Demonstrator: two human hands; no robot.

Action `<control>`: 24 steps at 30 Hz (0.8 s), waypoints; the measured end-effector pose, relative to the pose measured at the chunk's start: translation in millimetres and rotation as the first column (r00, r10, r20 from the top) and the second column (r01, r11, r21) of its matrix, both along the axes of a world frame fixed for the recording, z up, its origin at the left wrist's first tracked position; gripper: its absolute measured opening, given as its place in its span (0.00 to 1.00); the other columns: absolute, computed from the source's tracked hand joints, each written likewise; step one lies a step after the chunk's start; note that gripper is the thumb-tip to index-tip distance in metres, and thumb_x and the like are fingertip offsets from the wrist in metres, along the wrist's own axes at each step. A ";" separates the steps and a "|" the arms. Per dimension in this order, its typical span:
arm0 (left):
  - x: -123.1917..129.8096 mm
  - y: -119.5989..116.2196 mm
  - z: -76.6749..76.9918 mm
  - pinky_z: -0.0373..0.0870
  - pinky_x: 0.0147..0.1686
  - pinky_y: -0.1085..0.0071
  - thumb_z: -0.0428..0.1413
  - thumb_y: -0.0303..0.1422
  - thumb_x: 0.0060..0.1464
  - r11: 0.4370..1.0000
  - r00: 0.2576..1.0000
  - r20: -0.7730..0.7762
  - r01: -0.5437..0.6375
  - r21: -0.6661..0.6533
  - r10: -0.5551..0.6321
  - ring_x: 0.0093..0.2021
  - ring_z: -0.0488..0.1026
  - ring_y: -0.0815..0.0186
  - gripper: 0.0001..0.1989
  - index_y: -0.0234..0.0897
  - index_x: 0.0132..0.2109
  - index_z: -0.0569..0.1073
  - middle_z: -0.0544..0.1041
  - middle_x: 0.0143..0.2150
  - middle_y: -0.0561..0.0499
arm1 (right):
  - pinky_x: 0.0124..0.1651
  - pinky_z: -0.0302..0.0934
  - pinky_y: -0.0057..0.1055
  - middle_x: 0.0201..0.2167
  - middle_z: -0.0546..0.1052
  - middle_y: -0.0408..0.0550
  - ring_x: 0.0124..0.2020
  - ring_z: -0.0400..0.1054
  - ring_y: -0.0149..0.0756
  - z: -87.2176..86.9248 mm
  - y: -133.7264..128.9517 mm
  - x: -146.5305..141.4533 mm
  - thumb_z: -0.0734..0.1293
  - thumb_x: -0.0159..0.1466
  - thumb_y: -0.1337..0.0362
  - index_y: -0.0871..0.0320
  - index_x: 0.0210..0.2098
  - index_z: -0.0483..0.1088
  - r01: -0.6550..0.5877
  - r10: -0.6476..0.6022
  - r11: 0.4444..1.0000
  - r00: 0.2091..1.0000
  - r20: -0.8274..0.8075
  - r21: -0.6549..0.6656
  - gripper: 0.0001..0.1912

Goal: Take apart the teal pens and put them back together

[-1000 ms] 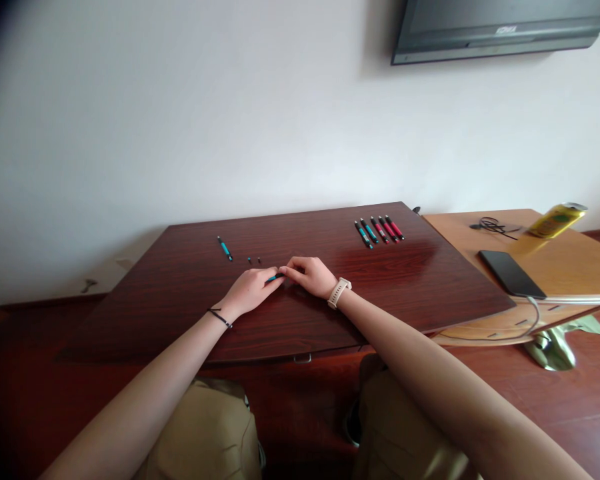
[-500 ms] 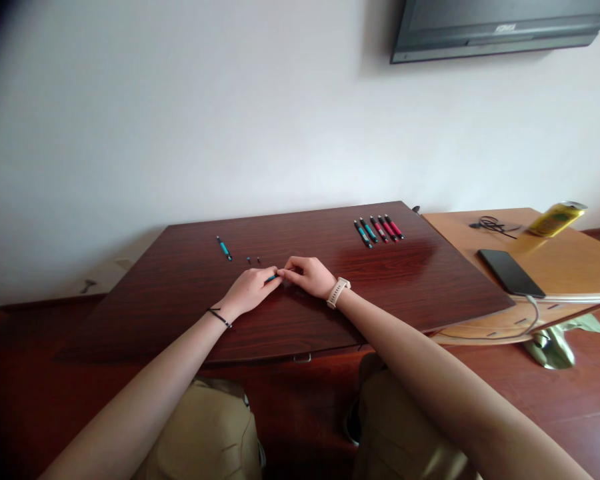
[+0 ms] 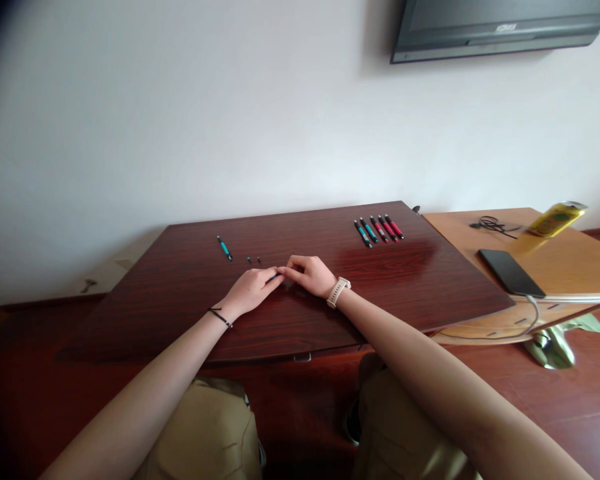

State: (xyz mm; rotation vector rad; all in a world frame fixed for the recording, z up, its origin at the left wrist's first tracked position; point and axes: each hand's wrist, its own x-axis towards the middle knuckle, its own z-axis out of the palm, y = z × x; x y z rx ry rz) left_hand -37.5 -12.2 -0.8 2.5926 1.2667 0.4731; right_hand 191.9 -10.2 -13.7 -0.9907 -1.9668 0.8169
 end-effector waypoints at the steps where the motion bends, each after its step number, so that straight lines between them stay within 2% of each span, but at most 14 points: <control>1: 0.5 -0.4 0.0 0.70 0.40 0.68 0.48 0.44 0.76 1.000 1.000 0.007 0.008 -0.001 -0.008 0.42 0.84 0.55 0.19 0.42 0.47 0.80 0.86 0.42 0.46 | 0.36 0.58 0.30 0.23 0.75 0.41 0.27 0.65 0.31 0.0 -0.1 0.1 0.64 0.74 0.40 0.56 0.28 0.72 0.009 -0.009 1.000 1.000 0.020 0.008 0.28; 5: 1.5 -1.1 0.2 0.71 0.41 0.68 0.47 0.46 0.76 1.000 1.000 0.007 0.020 -0.008 -0.020 0.43 0.84 0.55 0.20 0.42 0.49 0.81 0.86 0.44 0.46 | 0.36 0.59 0.30 0.21 0.74 0.42 0.25 0.65 0.31 -0.5 0.5 0.1 0.61 0.75 0.41 0.56 0.24 0.69 0.025 -0.025 1.000 0.997 0.067 0.001 0.32; 8: 0.9 -0.8 0.4 0.71 0.42 0.68 0.47 0.45 0.76 1.000 1.000 0.003 0.007 -0.020 -0.007 0.43 0.84 0.55 0.20 0.41 0.48 0.80 0.86 0.43 0.45 | 0.37 0.62 0.30 0.30 0.81 0.44 0.30 0.70 0.33 -1.7 1.4 0.0 0.68 0.71 0.40 0.56 0.34 0.77 0.005 -0.005 1.000 1.000 -0.001 -0.030 0.25; 11: 0.3 0.0 -0.3 0.70 0.40 0.68 0.48 0.46 0.76 1.000 1.000 -0.017 0.001 -0.017 -0.001 0.41 0.84 0.55 0.19 0.41 0.46 0.80 0.86 0.41 0.46 | 0.39 0.64 0.30 0.34 0.83 0.46 0.32 0.73 0.34 -3.4 2.2 -0.3 0.70 0.69 0.41 0.57 0.41 0.77 -0.017 0.014 0.999 0.998 -0.061 -0.043 0.23; 17: 0.7 1.4 -3.2 0.71 0.41 0.69 0.50 0.44 0.75 1.000 1.000 -0.018 0.014 0.002 -0.014 0.45 0.84 0.55 0.16 0.43 0.51 0.80 0.86 0.46 0.46 | 0.35 0.61 0.30 0.25 0.79 0.43 0.26 0.70 0.33 -5.3 2.4 -2.4 0.67 0.72 0.43 0.56 0.33 0.74 0.069 -0.069 0.997 0.998 0.004 -0.024 0.23; 22: 2.3 -0.7 -0.9 0.72 0.41 0.68 0.48 0.46 0.76 1.000 0.999 -0.052 0.017 0.015 -0.016 0.45 0.85 0.54 0.18 0.43 0.54 0.79 0.87 0.46 0.45 | 0.35 0.58 0.30 0.20 0.75 0.42 0.24 0.66 0.32 -4.5 3.1 -3.2 0.65 0.75 0.43 0.55 0.25 0.69 0.152 -0.156 0.988 0.979 0.133 0.036 0.28; 24: 2.3 -1.2 -0.1 0.72 0.41 0.67 0.47 0.46 0.76 1.000 0.998 -0.057 0.015 0.016 -0.014 0.44 0.85 0.54 0.19 0.43 0.54 0.79 0.86 0.46 0.45 | 0.35 0.57 0.30 0.20 0.75 0.42 0.24 0.66 0.32 -3.5 2.9 -2.7 0.63 0.75 0.43 0.55 0.24 0.70 0.149 -0.154 0.988 0.977 0.146 0.045 0.30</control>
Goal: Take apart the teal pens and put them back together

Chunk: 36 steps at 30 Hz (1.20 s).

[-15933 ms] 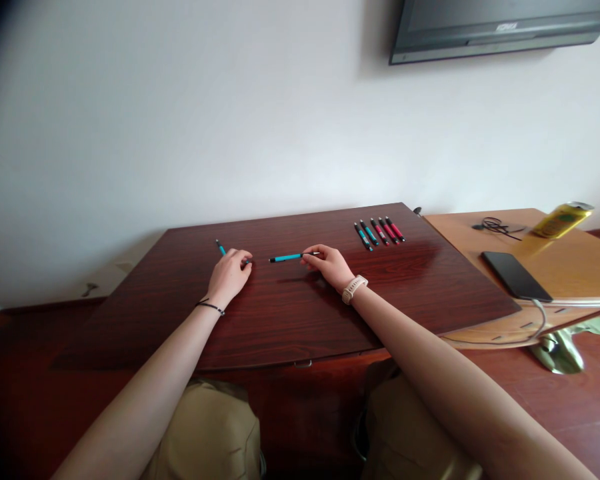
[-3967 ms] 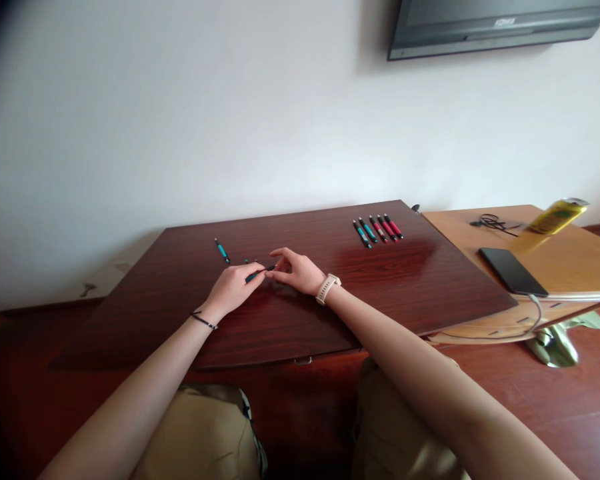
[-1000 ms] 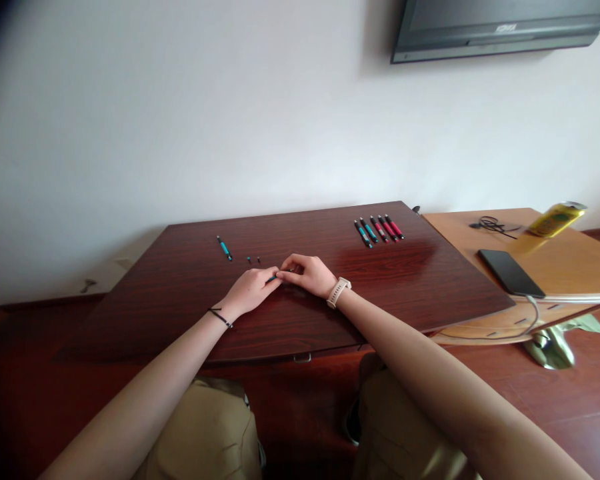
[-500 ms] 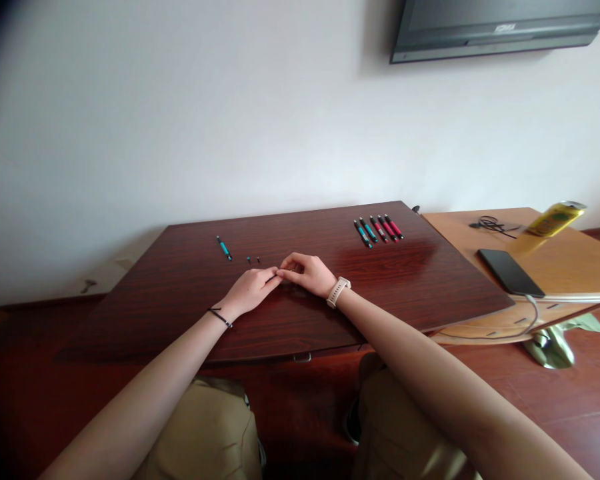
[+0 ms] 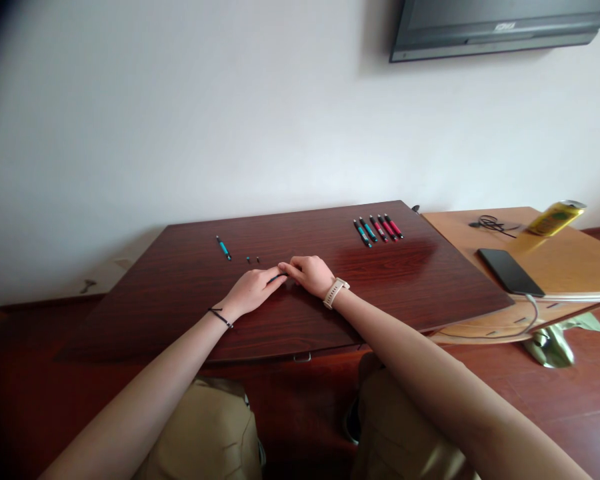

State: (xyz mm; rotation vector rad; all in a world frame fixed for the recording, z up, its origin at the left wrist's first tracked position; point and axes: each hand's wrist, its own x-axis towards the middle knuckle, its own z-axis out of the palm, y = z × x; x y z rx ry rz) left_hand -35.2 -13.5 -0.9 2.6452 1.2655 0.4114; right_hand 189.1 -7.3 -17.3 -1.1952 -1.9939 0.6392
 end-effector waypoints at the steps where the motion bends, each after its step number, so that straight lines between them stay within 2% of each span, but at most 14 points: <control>1: -0.3 0.0 0.2 0.72 0.41 0.67 0.47 0.45 0.76 1.000 1.000 0.005 -0.002 -0.002 0.002 0.44 0.85 0.54 0.19 0.43 0.53 0.79 0.86 0.45 0.45 | 0.35 0.58 0.30 0.21 0.77 0.43 0.25 0.67 0.32 0.5 -0.3 0.4 0.64 0.75 0.42 0.56 0.26 0.72 -0.018 0.018 1.000 1.000 -0.014 0.003 0.29; 3: -1.5 0.5 0.6 0.71 0.40 0.67 0.46 0.43 0.77 1.000 1.000 0.019 -0.015 -0.006 0.015 0.43 0.85 0.54 0.18 0.42 0.52 0.78 0.86 0.44 0.45 | 0.37 0.60 0.30 0.28 0.81 0.44 0.28 0.70 0.33 1.4 -1.2 1.3 0.67 0.73 0.42 0.56 0.35 0.77 -0.080 0.080 0.997 0.994 -0.071 0.007 0.24; 5: -2.4 0.9 1.0 0.70 0.38 0.68 0.45 0.41 0.77 0.999 0.999 0.022 -0.033 -0.007 0.033 0.42 0.84 0.55 0.17 0.41 0.48 0.77 0.85 0.41 0.45 | 0.38 0.63 0.30 0.34 0.83 0.45 0.31 0.72 0.34 1.8 -1.9 2.4 0.69 0.71 0.42 0.56 0.44 0.78 -0.147 0.145 0.989 0.981 -0.131 -0.005 0.22; 6: -2.5 1.0 1.3 0.69 0.38 0.68 0.45 0.40 0.77 0.999 0.999 0.018 -0.039 -0.007 0.039 0.41 0.84 0.55 0.17 0.41 0.46 0.76 0.85 0.40 0.46 | 0.39 0.63 0.30 0.34 0.83 0.45 0.31 0.72 0.34 1.9 -2.1 2.9 0.68 0.71 0.42 0.56 0.45 0.78 -0.168 0.163 0.986 0.975 -0.153 -0.019 0.23; 9: -1.2 0.4 1.7 0.68 0.36 0.68 0.47 0.43 0.76 0.999 0.999 0.006 -0.044 -0.001 0.044 0.40 0.84 0.54 0.15 0.42 0.46 0.74 0.85 0.39 0.46 | 0.38 0.62 0.30 0.29 0.80 0.44 0.29 0.70 0.34 2.2 -2.1 3.9 0.64 0.74 0.41 0.56 0.38 0.75 -0.171 0.160 0.984 0.972 -0.174 -0.049 0.24; 12: 0.8 -0.3 0.8 0.69 0.36 0.68 0.51 0.46 0.74 0.999 0.999 0.007 -0.046 0.011 0.046 0.41 0.85 0.53 0.14 0.42 0.49 0.74 0.85 0.40 0.46 | 0.37 0.59 0.30 0.24 0.76 0.42 0.27 0.67 0.33 3.8 -2.2 3.6 0.62 0.75 0.41 0.55 0.31 0.71 -0.130 0.126 0.991 0.985 -0.116 -0.026 0.27; 16: 1.6 0.5 0.0 0.71 0.39 0.68 0.50 0.45 0.75 1.000 1.000 0.012 -0.027 0.000 0.027 0.44 0.85 0.53 0.14 0.43 0.52 0.76 0.86 0.43 0.46 | 0.35 0.56 0.31 0.21 0.72 0.41 0.26 0.63 0.32 5.8 -2.8 2.4 0.59 0.76 0.40 0.55 0.25 0.67 -0.103 0.104 0.995 0.993 -0.050 0.012 0.31; 23: 0.7 1.3 0.8 0.73 0.42 0.67 0.51 0.43 0.74 0.999 0.999 0.035 -0.034 -0.023 0.035 0.44 0.85 0.53 0.15 0.43 0.52 0.79 0.86 0.43 0.45 | 0.35 0.55 0.31 0.22 0.73 0.42 0.26 0.61 0.32 4.1 -2.2 2.5 0.60 0.75 0.40 0.55 0.26 0.70 -0.068 0.068 0.997 0.997 -0.023 0.036 0.31; 28: 0.4 0.5 1.2 0.73 0.43 0.67 0.52 0.44 0.74 0.999 0.998 0.053 -0.034 -0.024 0.035 0.44 0.85 0.53 0.15 0.43 0.52 0.79 0.86 0.42 0.46 | 0.33 0.53 0.31 0.19 0.69 0.41 0.24 0.60 0.32 1.9 -0.4 2.0 0.58 0.76 0.39 0.55 0.23 0.67 -0.058 0.058 0.997 0.998 0.003 0.052 0.34; 36: 0.3 1.3 0.4 0.73 0.45 0.67 0.50 0.42 0.75 1.000 0.996 0.083 -0.024 0.013 0.023 0.47 0.84 0.54 0.13 0.43 0.53 0.77 0.85 0.47 0.46 | 0.36 0.55 0.31 0.20 0.71 0.41 0.25 0.64 0.32 1.1 0.6 3.5 0.60 0.76 0.39 0.56 0.24 0.69 -0.028 0.030 0.999 0.998 -0.055 0.033 0.33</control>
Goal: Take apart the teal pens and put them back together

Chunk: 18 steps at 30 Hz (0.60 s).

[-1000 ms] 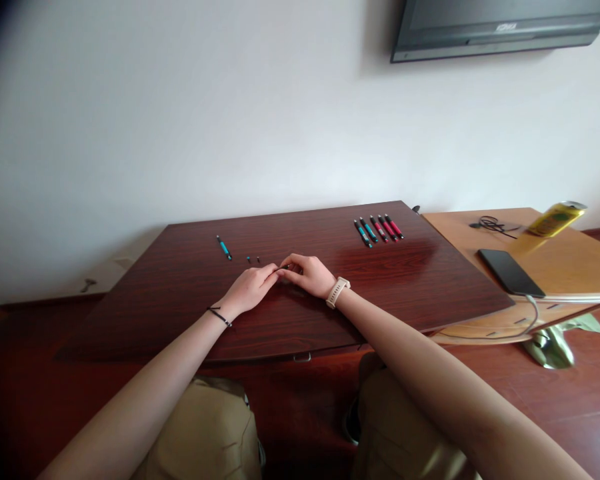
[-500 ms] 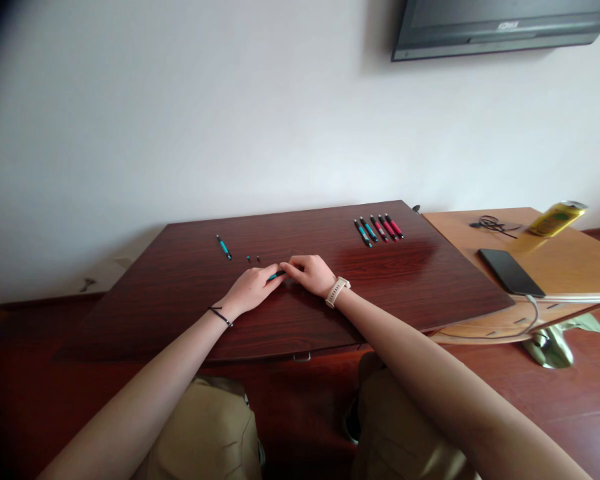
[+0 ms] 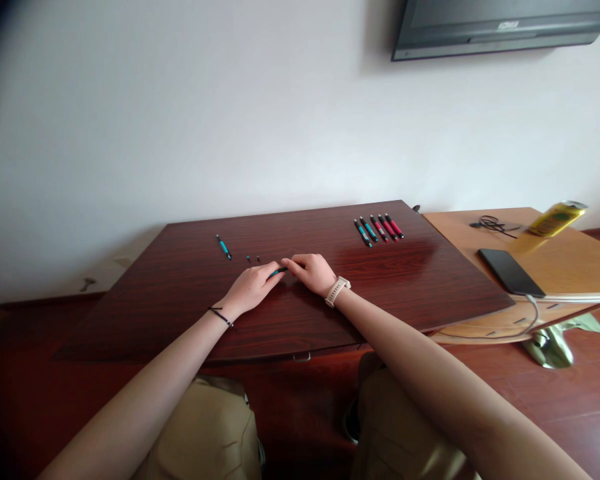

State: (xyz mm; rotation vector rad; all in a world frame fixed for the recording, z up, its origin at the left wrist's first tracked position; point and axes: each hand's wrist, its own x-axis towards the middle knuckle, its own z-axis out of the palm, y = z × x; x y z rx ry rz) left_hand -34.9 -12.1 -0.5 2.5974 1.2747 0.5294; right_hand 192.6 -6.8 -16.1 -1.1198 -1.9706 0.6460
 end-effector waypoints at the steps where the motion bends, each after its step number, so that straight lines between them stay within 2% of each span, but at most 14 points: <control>1: 0.1 0.3 -0.2 0.73 0.45 0.67 0.50 0.42 0.75 1.000 1.000 -0.001 0.000 -0.005 0.000 0.47 0.84 0.54 0.13 0.43 0.52 0.77 0.85 0.46 0.46 | 0.36 0.56 0.31 0.21 0.73 0.42 0.26 0.64 0.32 0.2 0.0 0.2 0.61 0.75 0.39 0.56 0.25 0.70 -0.012 0.012 1.000 1.000 -0.010 -0.005 0.32; 6: -1.0 3.3 -2.4 0.71 0.41 0.67 0.48 0.43 0.76 1.000 1.000 -0.024 -0.012 -0.028 0.012 0.43 0.84 0.53 0.15 0.41 0.47 0.75 0.84 0.41 0.45 | 0.38 0.59 0.31 0.26 0.77 0.43 0.29 0.67 0.34 -1.5 0.1 1.2 0.64 0.74 0.43 0.56 0.32 0.74 -0.080 0.078 0.997 0.993 -0.088 -0.012 0.25; 9: -3.3 6.5 -5.9 0.70 0.39 0.68 0.48 0.43 0.76 0.999 1.000 -0.005 -0.006 -0.040 0.006 0.42 0.83 0.54 0.15 0.41 0.45 0.74 0.84 0.39 0.46 | 0.41 0.63 0.31 0.35 0.81 0.45 0.34 0.71 0.35 -3.8 0.4 1.3 0.68 0.73 0.47 0.56 0.42 0.77 -0.119 0.117 0.993 0.983 -0.138 -0.008 0.18; 12: -5.1 8.3 -8.5 0.69 0.39 0.68 0.49 0.42 0.76 0.999 1.000 0.018 0.011 -0.038 -0.011 0.41 0.83 0.55 0.14 0.42 0.46 0.74 0.84 0.39 0.47 | 0.44 0.66 0.31 0.42 0.82 0.48 0.39 0.74 0.36 -5.4 1.2 0.4 0.69 0.72 0.48 0.56 0.49 0.76 -0.153 0.148 0.988 0.974 -0.171 -0.013 0.17; 15: -5.1 7.0 -7.7 0.70 0.40 0.68 0.50 0.42 0.75 0.999 1.000 0.023 0.007 -0.032 -0.006 0.41 0.83 0.55 0.13 0.42 0.47 0.75 0.84 0.40 0.47 | 0.42 0.67 0.31 0.40 0.83 0.47 0.37 0.74 0.36 -6.6 2.6 -0.6 0.69 0.71 0.46 0.56 0.46 0.75 -0.129 0.117 0.990 0.973 -0.198 -0.049 0.19; 18: -3.8 4.3 -4.4 0.71 0.42 0.68 0.51 0.41 0.74 0.999 0.999 0.043 0.019 -0.036 -0.018 0.43 0.83 0.55 0.12 0.43 0.49 0.76 0.84 0.41 0.47 | 0.39 0.65 0.31 0.29 0.80 0.43 0.30 0.72 0.34 -7.0 3.7 -0.5 0.64 0.74 0.43 0.55 0.35 0.74 -0.096 0.080 0.990 0.986 -0.149 -0.102 0.24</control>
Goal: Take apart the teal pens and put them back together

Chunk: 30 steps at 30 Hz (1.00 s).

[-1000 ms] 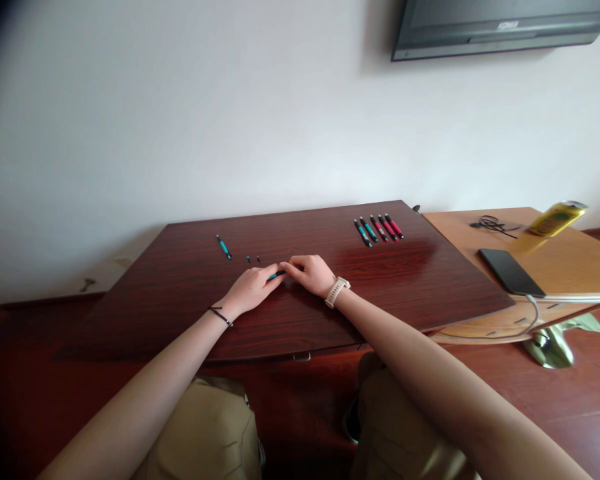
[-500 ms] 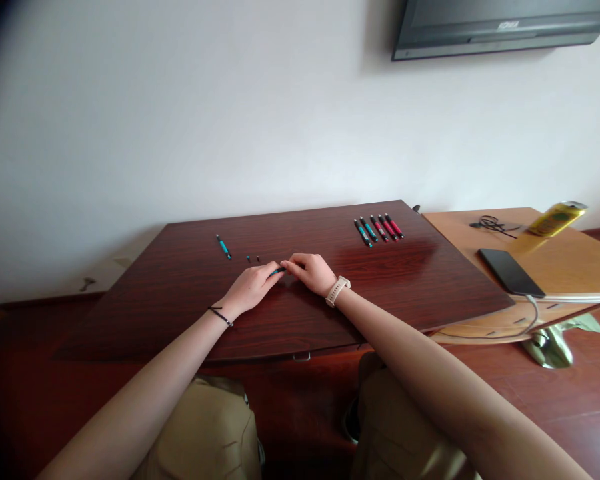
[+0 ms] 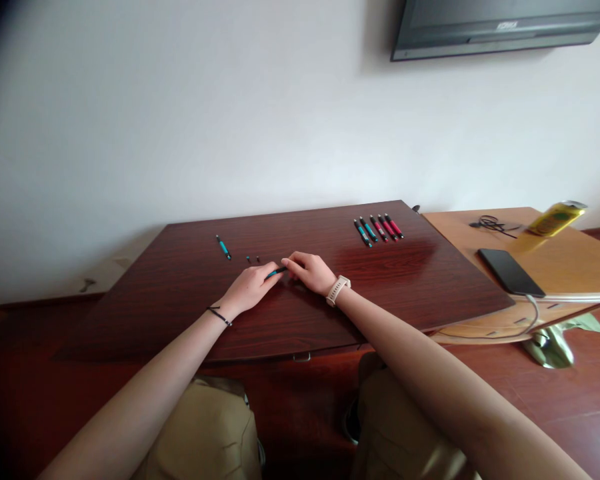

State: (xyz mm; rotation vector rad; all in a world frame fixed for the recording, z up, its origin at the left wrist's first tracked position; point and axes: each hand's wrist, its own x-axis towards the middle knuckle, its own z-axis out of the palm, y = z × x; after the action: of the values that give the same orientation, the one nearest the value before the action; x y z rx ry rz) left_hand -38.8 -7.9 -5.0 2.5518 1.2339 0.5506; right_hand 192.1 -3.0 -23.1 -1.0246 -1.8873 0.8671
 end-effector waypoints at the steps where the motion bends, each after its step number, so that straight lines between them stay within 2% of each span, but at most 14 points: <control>1: 0.4 -0.7 1.0 0.71 0.42 0.68 0.51 0.41 0.74 1.000 1.000 0.009 0.006 -0.002 -0.006 0.43 0.83 0.56 0.12 0.43 0.49 0.77 0.84 0.42 0.47 | 0.38 0.64 0.31 0.26 0.78 0.43 0.28 0.71 0.34 0.1 0.1 0.3 0.63 0.75 0.43 0.55 0.31 0.73 0.007 -0.007 1.000 1.000 0.029 -0.001 0.26; 4: 0.9 -1.1 2.5 0.70 0.40 0.69 0.51 0.42 0.73 1.000 0.999 0.041 0.006 -0.004 -0.006 0.41 0.82 0.57 0.12 0.43 0.47 0.77 0.84 0.40 0.49 | 0.38 0.63 0.32 0.25 0.77 0.42 0.28 0.69 0.34 0.3 0.3 1.4 0.64 0.75 0.45 0.55 0.30 0.73 0.021 -0.023 0.999 0.998 0.056 0.039 0.24; 7: 0.3 0.8 1.5 0.67 0.37 0.69 0.51 0.41 0.73 1.000 0.997 0.069 -0.025 -0.012 0.026 0.37 0.81 0.59 0.12 0.42 0.45 0.76 0.82 0.37 0.50 | 0.41 0.64 0.32 0.35 0.81 0.45 0.34 0.72 0.35 -1.2 0.7 1.9 0.68 0.73 0.49 0.56 0.41 0.76 -0.009 0.009 0.997 1.000 -0.008 0.078 0.16; 10: -0.5 2.6 -0.3 0.64 0.35 0.70 0.52 0.41 0.73 0.999 0.998 0.053 -0.027 -0.020 0.028 0.35 0.79 0.59 0.11 0.42 0.44 0.75 0.82 0.36 0.50 | 0.43 0.66 0.32 0.41 0.82 0.47 0.37 0.73 0.35 -3.7 1.4 1.5 0.70 0.71 0.51 0.56 0.47 0.76 -0.050 0.055 0.996 0.997 -0.061 0.079 0.15; 13: -0.8 1.9 -0.9 0.63 0.35 0.69 0.52 0.40 0.73 1.000 0.999 0.025 -0.030 0.001 0.030 0.35 0.79 0.59 0.11 0.42 0.42 0.74 0.82 0.36 0.49 | 0.40 0.67 0.31 0.39 0.81 0.46 0.35 0.74 0.34 -5.2 1.4 0.5 0.71 0.70 0.50 0.55 0.45 0.75 -0.026 0.030 0.999 0.996 -0.086 0.043 0.15; 17: -0.5 -1.2 0.7 0.64 0.36 0.69 0.53 0.41 0.72 1.000 0.999 0.039 0.008 0.007 -0.008 0.37 0.80 0.58 0.11 0.42 0.44 0.75 0.82 0.37 0.49 | 0.36 0.67 0.32 0.30 0.80 0.43 0.28 0.72 0.34 -4.4 0.5 0.3 0.67 0.73 0.47 0.55 0.41 0.74 -0.060 0.056 0.997 0.994 -0.097 -0.041 0.17; 19: -0.2 -1.6 1.6 0.65 0.36 0.69 0.53 0.43 0.73 1.000 0.998 0.066 0.011 -0.003 -0.011 0.38 0.81 0.58 0.11 0.43 0.45 0.75 0.83 0.38 0.50 | 0.38 0.67 0.33 0.31 0.81 0.44 0.30 0.72 0.35 -3.4 0.2 0.7 0.68 0.73 0.49 0.55 0.43 0.74 -0.056 0.056 0.998 0.994 -0.096 -0.003 0.15; 23: 0.1 0.4 2.1 0.65 0.36 0.69 0.48 0.41 0.75 1.000 0.996 0.082 -0.026 -0.005 0.026 0.37 0.81 0.59 0.14 0.43 0.45 0.75 0.82 0.36 0.50 | 0.44 0.68 0.34 0.41 0.82 0.47 0.37 0.74 0.36 -2.0 0.2 1.0 0.71 0.70 0.53 0.55 0.48 0.76 -0.024 0.032 0.994 0.997 -0.076 0.103 0.13; 27: -0.3 2.0 0.0 0.64 0.36 0.69 0.51 0.40 0.73 0.999 0.997 0.076 -0.034 0.009 0.033 0.38 0.81 0.58 0.09 0.43 0.47 0.73 0.83 0.39 0.49 | 0.43 0.68 0.33 0.41 0.83 0.47 0.36 0.74 0.35 -2.4 0.1 0.2 0.71 0.70 0.52 0.55 0.48 0.76 -0.006 0.013 0.998 0.996 -0.093 0.069 0.14; 30: -0.7 1.7 -2.2 0.64 0.37 0.69 0.56 0.40 0.70 0.999 0.995 0.089 -0.045 0.009 0.044 0.39 0.81 0.57 0.07 0.44 0.49 0.71 0.82 0.40 0.51 | 0.38 0.68 0.32 0.36 0.82 0.45 0.30 0.73 0.34 -2.4 -0.3 -0.1 0.69 0.72 0.48 0.55 0.45 0.75 -0.001 0.000 1.000 0.994 -0.109 -0.008 0.16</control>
State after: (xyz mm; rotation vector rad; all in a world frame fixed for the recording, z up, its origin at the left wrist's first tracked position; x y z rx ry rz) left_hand -39.5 -6.2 -7.2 2.4854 1.2623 0.6751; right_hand 192.0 -3.3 -25.5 -0.9621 -1.7945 0.9132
